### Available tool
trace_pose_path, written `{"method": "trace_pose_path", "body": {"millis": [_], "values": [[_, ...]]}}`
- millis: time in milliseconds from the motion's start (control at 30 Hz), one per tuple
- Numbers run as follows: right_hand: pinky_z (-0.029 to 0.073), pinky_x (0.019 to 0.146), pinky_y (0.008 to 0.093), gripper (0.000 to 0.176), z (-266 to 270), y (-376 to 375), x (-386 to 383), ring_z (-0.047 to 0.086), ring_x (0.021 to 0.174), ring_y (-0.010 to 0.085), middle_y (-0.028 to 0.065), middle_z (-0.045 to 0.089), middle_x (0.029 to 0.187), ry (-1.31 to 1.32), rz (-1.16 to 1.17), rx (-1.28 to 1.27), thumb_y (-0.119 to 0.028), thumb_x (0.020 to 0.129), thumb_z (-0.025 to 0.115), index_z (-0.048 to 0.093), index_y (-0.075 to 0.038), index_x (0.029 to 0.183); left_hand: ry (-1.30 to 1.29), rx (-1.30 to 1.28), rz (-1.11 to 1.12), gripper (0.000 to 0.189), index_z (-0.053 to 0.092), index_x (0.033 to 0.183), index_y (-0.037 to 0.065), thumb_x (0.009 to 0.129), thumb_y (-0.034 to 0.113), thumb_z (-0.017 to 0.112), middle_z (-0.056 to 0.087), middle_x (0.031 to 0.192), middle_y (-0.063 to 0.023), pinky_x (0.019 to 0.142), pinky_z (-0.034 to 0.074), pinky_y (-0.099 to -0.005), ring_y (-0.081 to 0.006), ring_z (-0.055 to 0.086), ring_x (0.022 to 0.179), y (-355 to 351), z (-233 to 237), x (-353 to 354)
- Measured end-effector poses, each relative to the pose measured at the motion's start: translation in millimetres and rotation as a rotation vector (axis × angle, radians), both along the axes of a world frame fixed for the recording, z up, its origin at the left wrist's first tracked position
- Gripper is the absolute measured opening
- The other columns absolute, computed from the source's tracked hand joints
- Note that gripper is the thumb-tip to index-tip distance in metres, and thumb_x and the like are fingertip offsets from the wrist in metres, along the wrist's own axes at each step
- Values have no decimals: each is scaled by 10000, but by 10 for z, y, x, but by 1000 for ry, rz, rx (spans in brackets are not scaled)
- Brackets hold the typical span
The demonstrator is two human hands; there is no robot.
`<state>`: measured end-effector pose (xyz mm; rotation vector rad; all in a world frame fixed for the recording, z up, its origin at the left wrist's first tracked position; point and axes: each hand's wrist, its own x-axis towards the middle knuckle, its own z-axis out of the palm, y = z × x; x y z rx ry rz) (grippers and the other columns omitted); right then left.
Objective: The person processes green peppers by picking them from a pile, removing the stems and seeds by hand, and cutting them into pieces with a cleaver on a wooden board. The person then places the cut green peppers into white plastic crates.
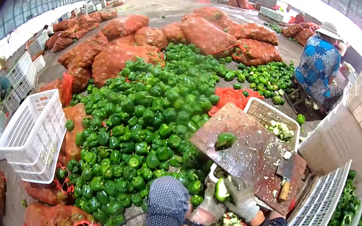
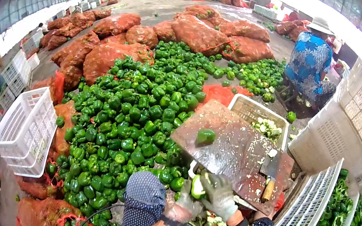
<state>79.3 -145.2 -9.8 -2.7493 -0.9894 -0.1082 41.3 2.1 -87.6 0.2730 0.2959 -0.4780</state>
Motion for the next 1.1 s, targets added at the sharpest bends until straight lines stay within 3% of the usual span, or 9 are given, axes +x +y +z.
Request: {"method": "trace_pose_path", "body": {"millis": [67, 133, 267, 433, 467, 600, 800, 900, 1100], "values": [[312, 1076, 541, 851, 71, -56, -243, 385, 1287, 405, 184, 445, 1392, 33, 86, 47, -451, 723, 744, 427, -109, 1435, -445, 533, 162, 697, 461, 1402, 154, 911, 647, 485, 558, 1328, -94, 1018, 450, -488, -284, 535, 1220, -67, 8, -47], [297, 1090, 525, 852, 224, -98, -443, 375, 1292, 413, 182, 440, 1400, 94, 48, 132, -486, 742, 750, 429, -94, 1427, 24, -57, 17, 645, 482, 1389, 99, 916, 529, 566, 621, 1245, -115, 961, 514, -456, -283, 614, 1112, -28, 4, -119], [528, 796, 337, 395, 410, -156, -892, 667, 893, 223, 129, 682, 996, 433, -535, 755, -212, 881, 674, 603, -2, 1208, -302, 152, -76, 643, 405, 1459, 77, 935, 378, 626, 595, 1257, -118, 920, 537, -339, -205, 583, 1141, 0, 521, -199], [497, 848, 277, 380, 168, -274, -1161, 604, 964, 147, 79, 661, 1077, 837, -565, 1223, -161, 906, 661, 587, 25, 1229, -648, 654, -235, 678, 370, 1490, 66, 891, 91, 687, 530, 1339, -45, 961, 452, -225, -94, 524, 1124, -101, 652, -303], [504, 800, 260, 377, 84, -260, -1115, 606, 923, 129, 66, 654, 1064, 641, -434, 1208, -159, 917, 652, 577, 33, 1232, -1036, 949, -66, 693, 369, 1493, 79, 885, 119, 698, 527, 1345, -64, 944, 466, -229, -102, 519, 1137, -130, 655, -208], [499, 722, 252, 440, 4, -393, -1301, 606, 842, 122, 63, 639, 1043, 895, -465, 1445, -240, 942, 635, 523, 16, 1282, -722, 731, -196, 607, 376, 1490, 105, 928, 93, 605, 569, 988, 20, 662, 490, -191, -56, 531, 750, -224, 949, -471], [502, 847, 274, 541, 20, -246, -1281, 594, 1017, 138, 96, 613, 1193, 747, -402, 1302, -191, 910, 670, 453, 5, 1364, -686, 594, -175, 661, 373, 1475, 12, 981, 418, 538, 592, 1274, -97, 989, 452, -276, -178, 557, 1177, -176, 649, -364], [480, 879, 271, 494, -32, -209, -1299, 575, 1041, 143, 64, 592, 1186, 1210, -351, 1669, -165, 907, 652, 479, -7, 1342, -662, 591, -300, 834, 361, 1488, 25, 900, 568, 597, 538, 1337, -110, 988, 457, -300, -206, 525, 1212, -132, 755, -366], [477, 875, 265, 463, -60, -230, -1118, 580, 1002, 131, 50, 610, 1109, 843, -427, 1237, -112, 886, 672, 499, -10, 1303, -716, 738, -258, 663, 426, 1444, 23, 934, 421, 572, 477, 1431, -116, 1086, 361, -338, -222, 443, 1318, -106, 330, -307]]}}
